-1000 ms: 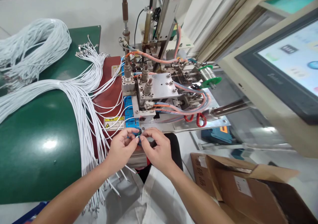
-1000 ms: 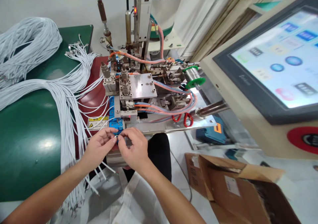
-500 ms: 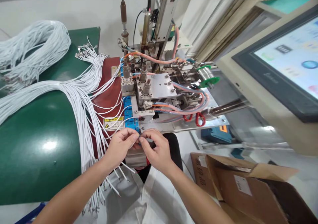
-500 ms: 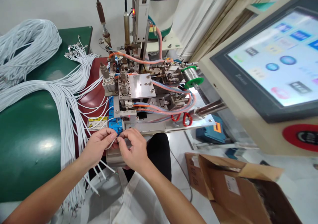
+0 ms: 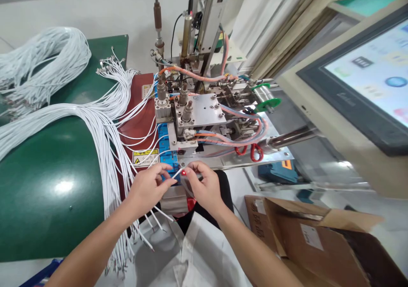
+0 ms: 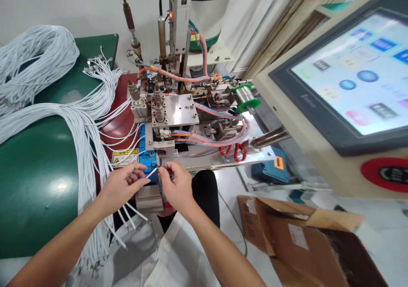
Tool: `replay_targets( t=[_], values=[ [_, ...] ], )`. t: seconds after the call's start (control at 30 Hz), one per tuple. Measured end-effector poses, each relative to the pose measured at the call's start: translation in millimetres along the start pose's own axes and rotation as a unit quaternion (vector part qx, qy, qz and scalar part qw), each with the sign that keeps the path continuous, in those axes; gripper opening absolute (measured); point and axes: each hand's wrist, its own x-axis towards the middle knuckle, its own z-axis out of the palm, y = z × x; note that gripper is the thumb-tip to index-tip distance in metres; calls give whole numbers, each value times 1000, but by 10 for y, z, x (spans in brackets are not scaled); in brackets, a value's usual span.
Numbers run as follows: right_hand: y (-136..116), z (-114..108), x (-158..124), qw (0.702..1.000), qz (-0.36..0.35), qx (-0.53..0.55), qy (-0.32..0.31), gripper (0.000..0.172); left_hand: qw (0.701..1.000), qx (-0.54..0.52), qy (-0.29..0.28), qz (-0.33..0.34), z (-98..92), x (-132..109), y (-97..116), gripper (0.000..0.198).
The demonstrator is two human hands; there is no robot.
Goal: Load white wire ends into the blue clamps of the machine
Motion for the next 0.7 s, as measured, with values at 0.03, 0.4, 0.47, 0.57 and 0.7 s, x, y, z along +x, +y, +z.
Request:
replay_targets(
  t=[0.03,0.4,0.47,0.57,0.7],
  values=[
    [29,8,14,1000,8,-1,-10,14,998,56,-17,22,-38,11,-15,17],
    [103,85,89,996,60,54,-43,14,959,242,17,149,-54,25,-88,28],
    [132,94,96,993,75,69,-52,15,960,232,19,156,-40,43,-128,31],
    [170,108,109,989,99,91,-62,16,967,196,23,160,-28,77,-162,30],
    [188,118,127,982,124,119,-74,17,972,188,47,131,-18,103,-159,19]
  ],
)
